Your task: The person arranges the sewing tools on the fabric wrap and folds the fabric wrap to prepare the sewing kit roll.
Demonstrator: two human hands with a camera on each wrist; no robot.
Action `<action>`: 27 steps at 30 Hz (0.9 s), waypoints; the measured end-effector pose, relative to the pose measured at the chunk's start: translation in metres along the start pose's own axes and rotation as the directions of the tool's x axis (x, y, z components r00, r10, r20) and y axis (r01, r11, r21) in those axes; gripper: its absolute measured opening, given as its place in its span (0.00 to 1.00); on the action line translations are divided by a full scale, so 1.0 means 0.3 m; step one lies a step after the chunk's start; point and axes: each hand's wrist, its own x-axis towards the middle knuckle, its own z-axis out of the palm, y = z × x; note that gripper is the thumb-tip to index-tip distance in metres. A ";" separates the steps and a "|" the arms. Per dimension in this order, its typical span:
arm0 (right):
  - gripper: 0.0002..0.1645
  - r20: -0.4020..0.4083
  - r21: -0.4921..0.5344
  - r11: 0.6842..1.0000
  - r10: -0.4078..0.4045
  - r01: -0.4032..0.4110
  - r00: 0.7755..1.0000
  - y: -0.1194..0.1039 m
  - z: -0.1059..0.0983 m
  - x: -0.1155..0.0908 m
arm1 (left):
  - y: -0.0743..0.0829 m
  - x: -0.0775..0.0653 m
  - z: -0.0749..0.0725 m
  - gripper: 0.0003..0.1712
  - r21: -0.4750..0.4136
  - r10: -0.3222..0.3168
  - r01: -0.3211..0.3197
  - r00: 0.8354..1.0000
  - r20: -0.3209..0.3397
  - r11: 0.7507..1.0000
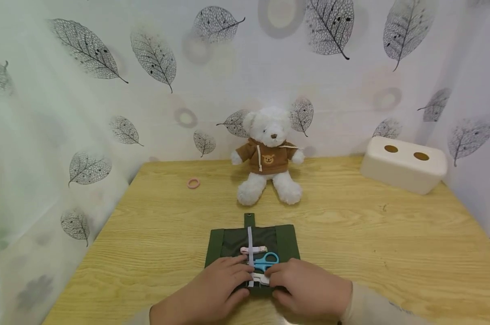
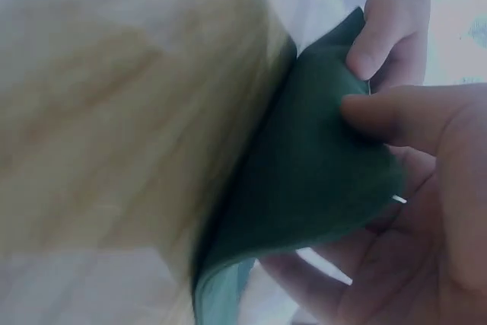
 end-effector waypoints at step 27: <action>0.02 0.174 0.508 0.812 0.229 -0.286 0.958 0.165 -0.080 0.124 | -0.131 0.125 -0.052 0.14 -0.214 -0.111 0.122 0.992 0.062 0.969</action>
